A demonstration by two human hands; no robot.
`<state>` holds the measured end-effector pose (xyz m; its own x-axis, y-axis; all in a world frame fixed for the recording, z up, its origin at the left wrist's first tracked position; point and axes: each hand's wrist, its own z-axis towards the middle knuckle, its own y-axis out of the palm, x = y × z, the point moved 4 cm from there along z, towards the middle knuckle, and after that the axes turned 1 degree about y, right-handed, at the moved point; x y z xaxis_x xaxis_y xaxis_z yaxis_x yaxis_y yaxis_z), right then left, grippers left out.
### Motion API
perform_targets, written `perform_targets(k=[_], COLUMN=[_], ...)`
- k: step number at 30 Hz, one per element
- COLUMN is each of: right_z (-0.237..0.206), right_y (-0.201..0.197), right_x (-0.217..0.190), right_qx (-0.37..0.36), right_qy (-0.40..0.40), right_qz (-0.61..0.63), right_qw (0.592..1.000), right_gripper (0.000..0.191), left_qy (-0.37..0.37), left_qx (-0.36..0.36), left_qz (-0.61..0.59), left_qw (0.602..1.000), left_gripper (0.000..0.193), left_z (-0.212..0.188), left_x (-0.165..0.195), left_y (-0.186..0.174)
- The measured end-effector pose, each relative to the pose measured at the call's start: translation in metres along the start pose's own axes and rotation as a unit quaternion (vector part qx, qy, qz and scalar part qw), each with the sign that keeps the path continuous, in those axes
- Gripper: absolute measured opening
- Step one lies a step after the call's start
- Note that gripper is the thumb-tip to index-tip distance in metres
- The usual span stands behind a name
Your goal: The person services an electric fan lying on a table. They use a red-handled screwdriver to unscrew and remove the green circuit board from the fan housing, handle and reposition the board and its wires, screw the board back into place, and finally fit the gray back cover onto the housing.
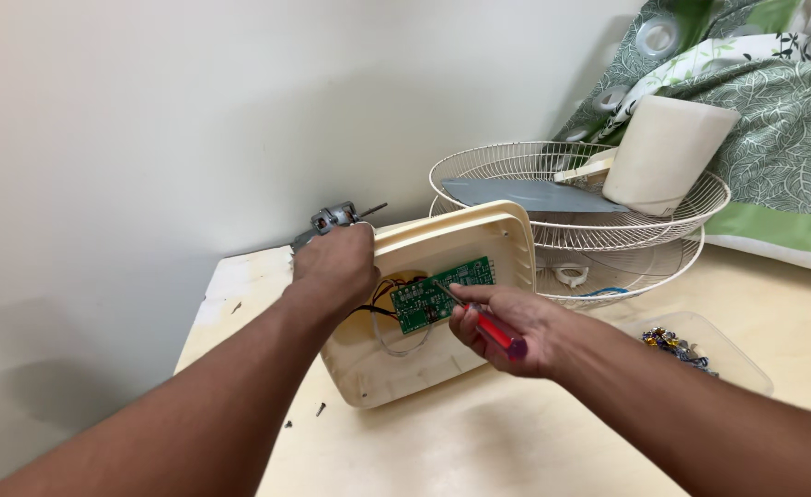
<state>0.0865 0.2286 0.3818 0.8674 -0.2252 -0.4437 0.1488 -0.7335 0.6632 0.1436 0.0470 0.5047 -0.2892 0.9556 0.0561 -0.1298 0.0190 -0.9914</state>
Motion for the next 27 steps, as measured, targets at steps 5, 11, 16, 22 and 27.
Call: perform_targets(k=[5, 11, 16, 22, 27], right_z=[-0.020, -0.028, -0.017, 0.005, 0.005], right_y=[-0.004, -0.015, -0.035, -0.034, -0.034], right_x=[-0.004, -0.019, -0.030, -0.048, -0.052], right_qx=[0.078, 0.057, 0.019, -0.011, 0.055], right_qy=[-0.007, 0.004, 0.026, 0.031, 0.001], right_qz=[-0.093, -0.124, -0.075, -0.055, -0.118], right_qw=[0.993, 0.991, 0.997, 0.998, 0.992], right_gripper=[0.024, 0.023, 0.019, 0.024, 0.022], left_qy=[-0.020, -0.031, -0.038, -0.049, -0.044], left_qx=[0.007, 0.006, -0.010, -0.011, 0.000], left_qz=[-0.002, -0.002, 0.013, 0.009, 0.011], left_qw=[1.000, 0.999, 0.999, 0.999, 0.999], left_gripper=[0.028, 0.029, 0.025, 0.026, 0.027], left_z=[-0.003, -0.004, -0.003, 0.014, 0.023], left_x=[0.011, 0.034, 0.056, 0.067, 0.063], left_y=[0.002, 0.001, 0.001, 0.004, 0.007])
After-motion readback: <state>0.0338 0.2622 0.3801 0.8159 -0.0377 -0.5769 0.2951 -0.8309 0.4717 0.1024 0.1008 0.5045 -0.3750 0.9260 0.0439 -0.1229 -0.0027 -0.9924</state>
